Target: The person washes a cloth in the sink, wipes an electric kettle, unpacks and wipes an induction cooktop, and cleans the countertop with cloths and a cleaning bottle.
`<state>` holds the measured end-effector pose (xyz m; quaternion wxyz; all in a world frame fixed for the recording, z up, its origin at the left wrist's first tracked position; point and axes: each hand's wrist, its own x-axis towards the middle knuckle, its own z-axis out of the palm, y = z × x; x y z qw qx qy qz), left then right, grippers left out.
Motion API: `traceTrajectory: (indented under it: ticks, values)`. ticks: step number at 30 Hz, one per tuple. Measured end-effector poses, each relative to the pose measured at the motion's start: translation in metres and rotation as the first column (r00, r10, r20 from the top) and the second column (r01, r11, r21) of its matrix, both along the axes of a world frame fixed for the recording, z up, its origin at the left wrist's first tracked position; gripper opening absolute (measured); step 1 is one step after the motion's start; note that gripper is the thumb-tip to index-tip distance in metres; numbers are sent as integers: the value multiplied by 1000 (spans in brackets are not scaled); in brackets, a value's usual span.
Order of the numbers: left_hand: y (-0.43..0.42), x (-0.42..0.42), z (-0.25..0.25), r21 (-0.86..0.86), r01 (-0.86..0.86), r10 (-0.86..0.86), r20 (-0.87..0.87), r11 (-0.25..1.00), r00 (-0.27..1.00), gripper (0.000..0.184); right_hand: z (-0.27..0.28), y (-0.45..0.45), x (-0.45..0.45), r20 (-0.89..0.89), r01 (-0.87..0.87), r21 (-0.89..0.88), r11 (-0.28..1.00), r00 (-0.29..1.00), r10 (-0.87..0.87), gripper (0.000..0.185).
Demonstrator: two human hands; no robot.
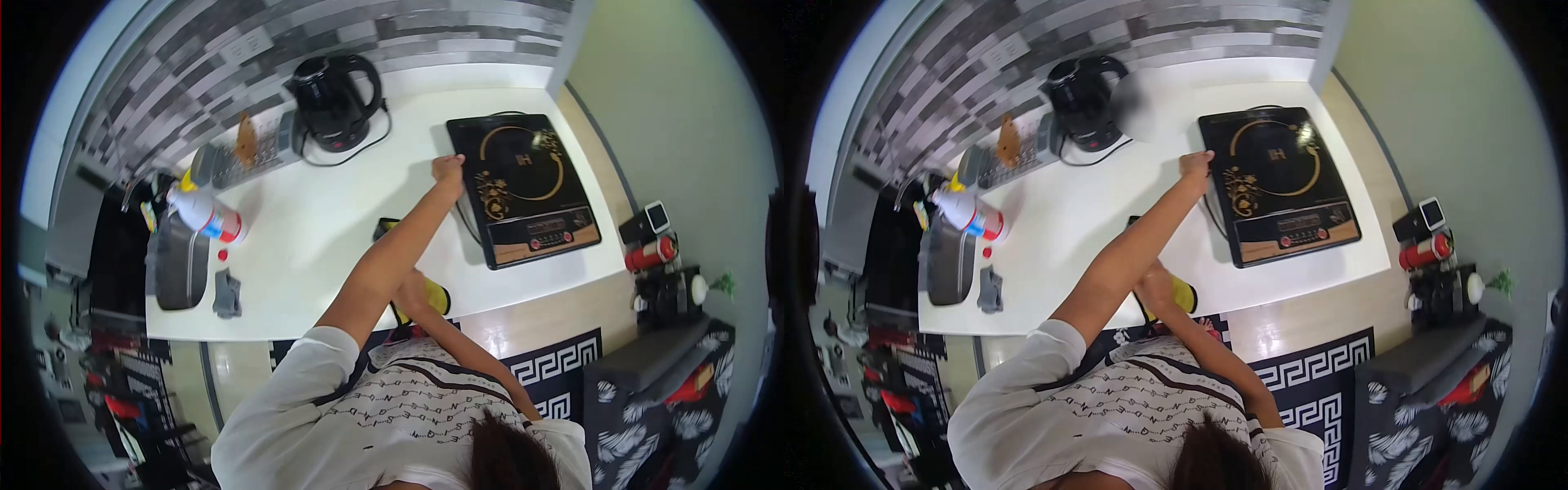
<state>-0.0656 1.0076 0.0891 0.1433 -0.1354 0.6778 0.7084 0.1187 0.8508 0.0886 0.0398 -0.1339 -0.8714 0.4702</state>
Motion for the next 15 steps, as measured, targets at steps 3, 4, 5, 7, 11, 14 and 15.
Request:
traceTrajectory:
  ticks: [3, 4, 5, 7, 11, 14, 15]
  values:
    - [-22, -20, -1, -7, 290, -289, 20, 957, 957, 27, -11, 16, -1, -6, 83, -948, 306, 960, -279, 34]
    - [-33, -21, 11, -134, 287, -294, -32, 948, 955, 35, 20, 33, 12, 40, 57, -996, 64, 968, -246, 41]
    - [-49, -20, 24, -320, 206, -293, -251, 925, 923, 35, 32, 39, 17, -47, -11, -993, 117, 949, -313, 43]
    - [-96, -25, 41, -205, 174, -256, -499, 963, 828, 35, 31, 57, 42, -177, 124, -644, 755, 936, -306, 54]
    - [-190, -62, 34, -780, -233, -557, -590, 581, 585, 34, 20, 30, 48, -286, 313, 51, 948, 914, -286, 54]
    - [-237, -97, -2, -804, -560, -718, -509, 200, 475, 23, -3, 5, 14, -188, 247, 390, 887, 964, -186, 60]
    - [-247, -104, -5, -805, -559, -721, -506, 199, 473, 23, -5, 0, -1, -160, 199, 590, 783, 979, -128, 64]
